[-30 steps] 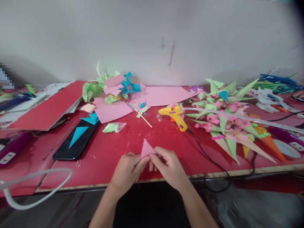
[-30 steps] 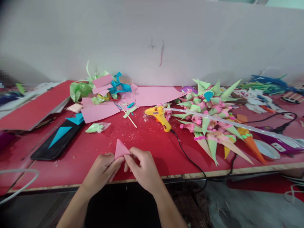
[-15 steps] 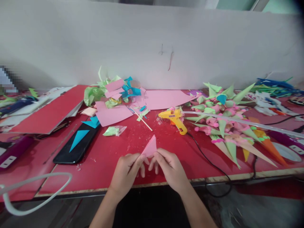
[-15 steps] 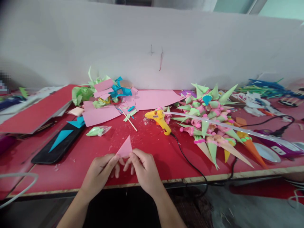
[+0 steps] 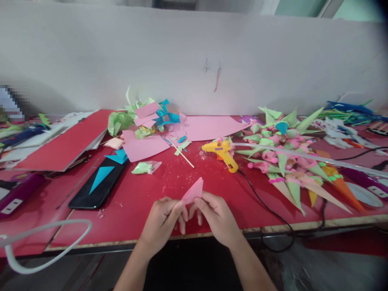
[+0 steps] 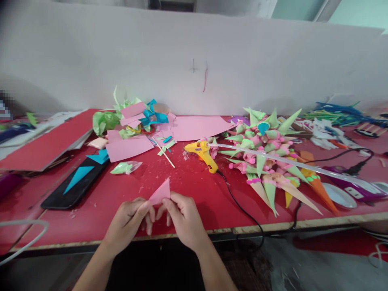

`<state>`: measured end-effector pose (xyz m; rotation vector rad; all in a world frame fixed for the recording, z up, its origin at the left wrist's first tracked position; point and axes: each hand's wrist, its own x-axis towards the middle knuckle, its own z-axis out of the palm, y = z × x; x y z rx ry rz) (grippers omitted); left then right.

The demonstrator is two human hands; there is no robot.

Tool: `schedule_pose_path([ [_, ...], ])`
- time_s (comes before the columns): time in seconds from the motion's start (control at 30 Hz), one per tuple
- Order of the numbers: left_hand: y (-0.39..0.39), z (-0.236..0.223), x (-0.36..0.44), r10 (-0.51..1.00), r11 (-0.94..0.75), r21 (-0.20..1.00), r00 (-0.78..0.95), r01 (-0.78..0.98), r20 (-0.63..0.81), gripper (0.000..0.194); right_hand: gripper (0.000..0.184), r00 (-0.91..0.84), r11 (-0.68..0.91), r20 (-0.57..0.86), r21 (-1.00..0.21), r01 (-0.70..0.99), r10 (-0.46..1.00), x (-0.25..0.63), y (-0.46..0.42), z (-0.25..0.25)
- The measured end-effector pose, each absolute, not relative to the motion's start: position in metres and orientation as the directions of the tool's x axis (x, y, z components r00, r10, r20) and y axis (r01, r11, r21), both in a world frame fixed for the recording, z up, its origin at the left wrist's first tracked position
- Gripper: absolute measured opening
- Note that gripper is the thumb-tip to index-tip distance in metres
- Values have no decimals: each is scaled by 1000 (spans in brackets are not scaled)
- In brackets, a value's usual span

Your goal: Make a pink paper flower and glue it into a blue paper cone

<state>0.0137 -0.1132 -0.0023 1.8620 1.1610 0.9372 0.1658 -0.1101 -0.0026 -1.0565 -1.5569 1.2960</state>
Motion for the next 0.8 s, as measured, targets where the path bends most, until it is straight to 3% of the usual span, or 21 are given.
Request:
schedule_pose_path([
  [0.37,-113,-6,12,967,-239,894,182,379,181,33,28,-235,48,29,-996,76,972,163,-109,-5],
  [0.57,-111,-4,10,984,-139,948,-69,288,165,30,28,-169,57,49,-997,45,984,164,-109,-6],
  [0.8,-112,-2,10,988,-110,958,-76,264,134,33,30,-191,64,50,-995,71,980,162,-108,-6],
])
